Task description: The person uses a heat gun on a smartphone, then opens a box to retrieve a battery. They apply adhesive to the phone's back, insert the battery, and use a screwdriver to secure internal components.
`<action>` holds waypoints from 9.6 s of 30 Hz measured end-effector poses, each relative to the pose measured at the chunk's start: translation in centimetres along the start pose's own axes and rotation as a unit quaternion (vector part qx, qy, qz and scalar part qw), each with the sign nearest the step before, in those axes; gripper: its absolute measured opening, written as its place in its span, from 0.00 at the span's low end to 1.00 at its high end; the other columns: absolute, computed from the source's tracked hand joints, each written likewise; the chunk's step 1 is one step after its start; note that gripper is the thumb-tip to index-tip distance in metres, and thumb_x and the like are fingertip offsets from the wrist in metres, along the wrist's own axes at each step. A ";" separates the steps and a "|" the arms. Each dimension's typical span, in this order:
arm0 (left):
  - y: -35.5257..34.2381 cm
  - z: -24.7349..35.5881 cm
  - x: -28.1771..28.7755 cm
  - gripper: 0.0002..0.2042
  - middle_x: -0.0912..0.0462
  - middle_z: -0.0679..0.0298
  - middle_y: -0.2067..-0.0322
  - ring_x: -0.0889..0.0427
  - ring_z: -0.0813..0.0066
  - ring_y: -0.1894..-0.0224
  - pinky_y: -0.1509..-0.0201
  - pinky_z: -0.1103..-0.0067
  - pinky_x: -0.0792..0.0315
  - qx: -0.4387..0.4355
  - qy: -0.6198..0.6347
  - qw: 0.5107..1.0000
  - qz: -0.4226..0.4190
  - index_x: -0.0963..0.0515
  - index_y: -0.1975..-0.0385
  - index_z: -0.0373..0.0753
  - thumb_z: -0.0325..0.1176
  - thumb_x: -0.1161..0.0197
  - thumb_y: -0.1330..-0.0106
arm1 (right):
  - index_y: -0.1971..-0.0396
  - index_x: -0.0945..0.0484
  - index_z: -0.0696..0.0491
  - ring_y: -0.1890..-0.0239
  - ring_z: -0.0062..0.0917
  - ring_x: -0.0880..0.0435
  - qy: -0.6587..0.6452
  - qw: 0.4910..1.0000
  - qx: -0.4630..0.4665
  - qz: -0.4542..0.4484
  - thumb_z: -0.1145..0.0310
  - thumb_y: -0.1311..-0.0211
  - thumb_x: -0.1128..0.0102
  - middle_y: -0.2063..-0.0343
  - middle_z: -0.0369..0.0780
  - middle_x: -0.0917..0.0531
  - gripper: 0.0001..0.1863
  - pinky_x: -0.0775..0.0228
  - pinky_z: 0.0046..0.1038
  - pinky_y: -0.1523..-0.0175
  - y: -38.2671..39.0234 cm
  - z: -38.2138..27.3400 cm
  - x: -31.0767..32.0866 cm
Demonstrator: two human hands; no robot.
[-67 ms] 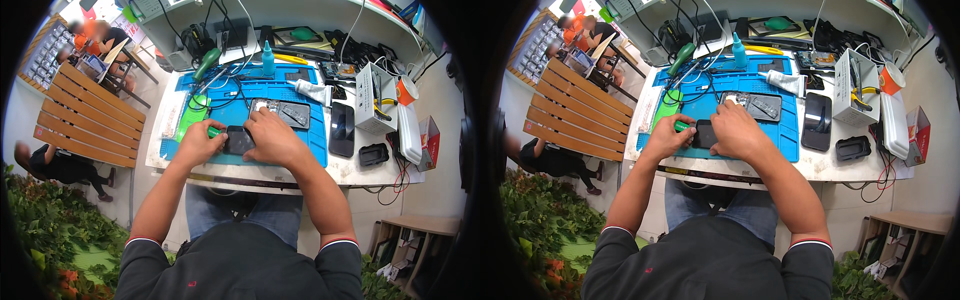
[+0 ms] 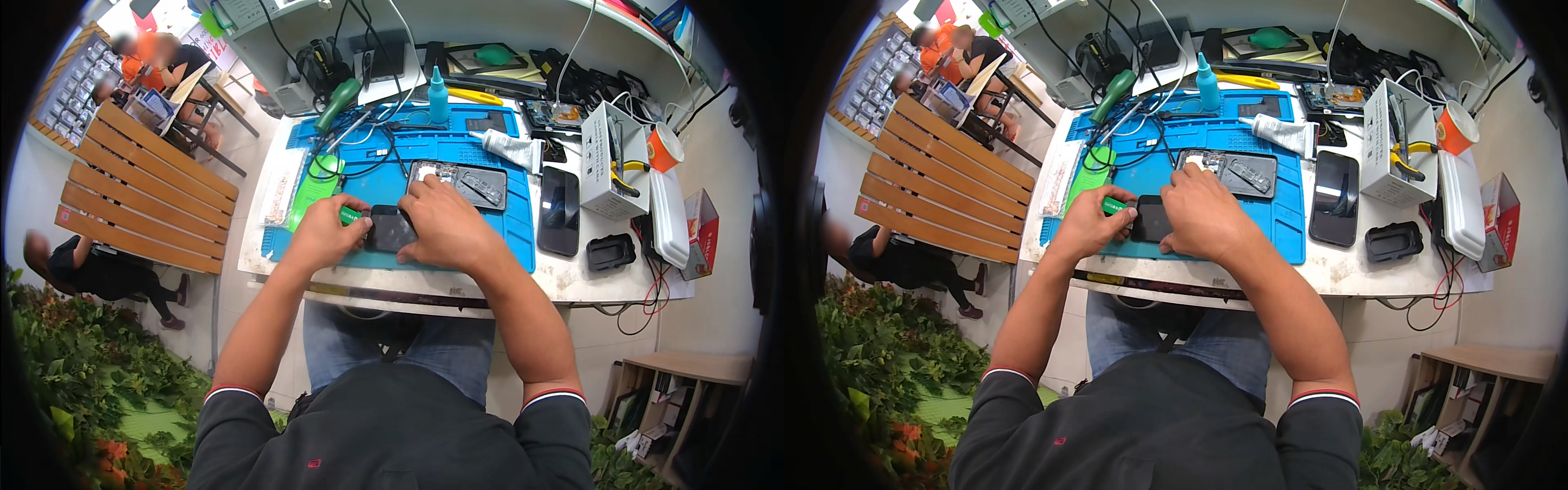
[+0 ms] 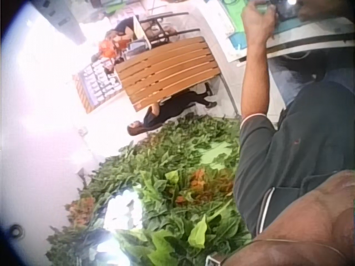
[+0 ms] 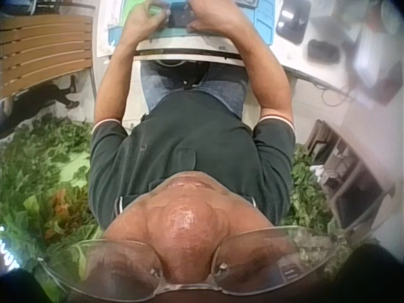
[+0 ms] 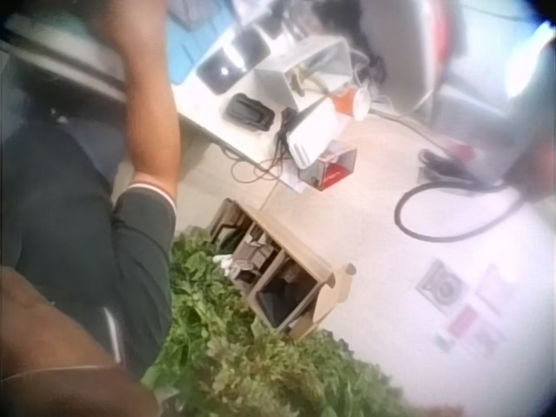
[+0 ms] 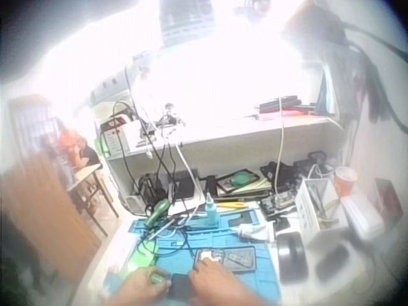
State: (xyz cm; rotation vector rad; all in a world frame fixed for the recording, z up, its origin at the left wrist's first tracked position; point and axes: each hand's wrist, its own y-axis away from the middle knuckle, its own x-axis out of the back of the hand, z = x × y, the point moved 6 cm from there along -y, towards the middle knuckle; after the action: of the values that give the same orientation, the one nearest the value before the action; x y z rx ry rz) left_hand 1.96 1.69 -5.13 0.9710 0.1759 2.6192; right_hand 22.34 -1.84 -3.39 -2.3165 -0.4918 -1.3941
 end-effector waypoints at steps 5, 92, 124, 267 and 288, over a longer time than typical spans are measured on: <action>-0.3 0.0 0.5 0.19 0.09 0.60 0.69 0.10 0.74 0.73 0.66 0.76 0.16 0.005 -0.053 0.998 -0.033 0.15 0.44 0.30 0.28 0.27 0.33 | 0.50 0.12 0.60 0.39 0.44 0.19 -0.003 1.000 -0.004 0.001 0.55 0.56 0.09 0.49 0.47 0.14 0.35 0.25 0.42 0.31 0.1 0.1 0.1; -1.1 -1.4 1.6 0.15 0.10 0.61 0.65 0.12 0.79 0.71 0.67 0.80 0.16 0.021 0.109 0.993 -0.032 0.14 0.49 0.26 0.30 0.21 0.28 | 0.53 0.11 0.60 0.39 0.45 0.17 0.021 1.000 -0.005 -0.023 0.50 0.52 0.11 0.51 0.48 0.13 0.33 0.26 0.44 0.31 -0.9 -1.3 0.2; -1.3 -1.0 1.0 0.13 0.11 0.61 0.68 0.14 0.79 0.73 0.68 0.79 0.19 0.000 0.078 0.997 -0.011 0.15 0.52 0.26 0.27 0.22 0.29 | 0.58 0.10 0.61 0.43 0.45 0.15 0.015 1.000 -0.004 0.004 0.53 0.53 0.10 0.54 0.49 0.12 0.30 0.23 0.43 0.34 -1.3 -1.8 -0.1; 2.3 -2.5 6.1 0.20 0.11 0.62 0.53 0.11 0.78 0.58 0.50 0.77 0.14 -0.144 0.187 0.972 0.003 0.14 0.43 0.32 0.28 0.18 0.33 | 0.38 0.15 0.58 0.43 0.45 0.19 -0.045 0.998 0.022 0.036 0.53 0.54 0.15 0.50 0.48 0.17 0.42 0.22 0.43 0.34 -1.6 -4.7 -2.3; -2.9 3.9 3.8 0.10 0.05 0.57 0.59 0.07 0.61 0.55 0.46 0.69 0.16 -0.225 -0.200 0.940 -0.162 0.07 0.54 0.40 0.29 0.21 0.34 | 0.39 0.11 0.56 0.33 0.44 0.21 -0.044 0.997 -0.053 -0.021 0.49 0.57 0.09 0.44 0.46 0.16 0.44 0.29 0.43 0.26 2.2 -0.1 0.7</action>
State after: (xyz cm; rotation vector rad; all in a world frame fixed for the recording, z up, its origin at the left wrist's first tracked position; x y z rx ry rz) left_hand 2.60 5.72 -0.56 1.1581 -0.3237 1.9848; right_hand 23.65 -3.74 -3.07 -2.4746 -0.5071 -1.3740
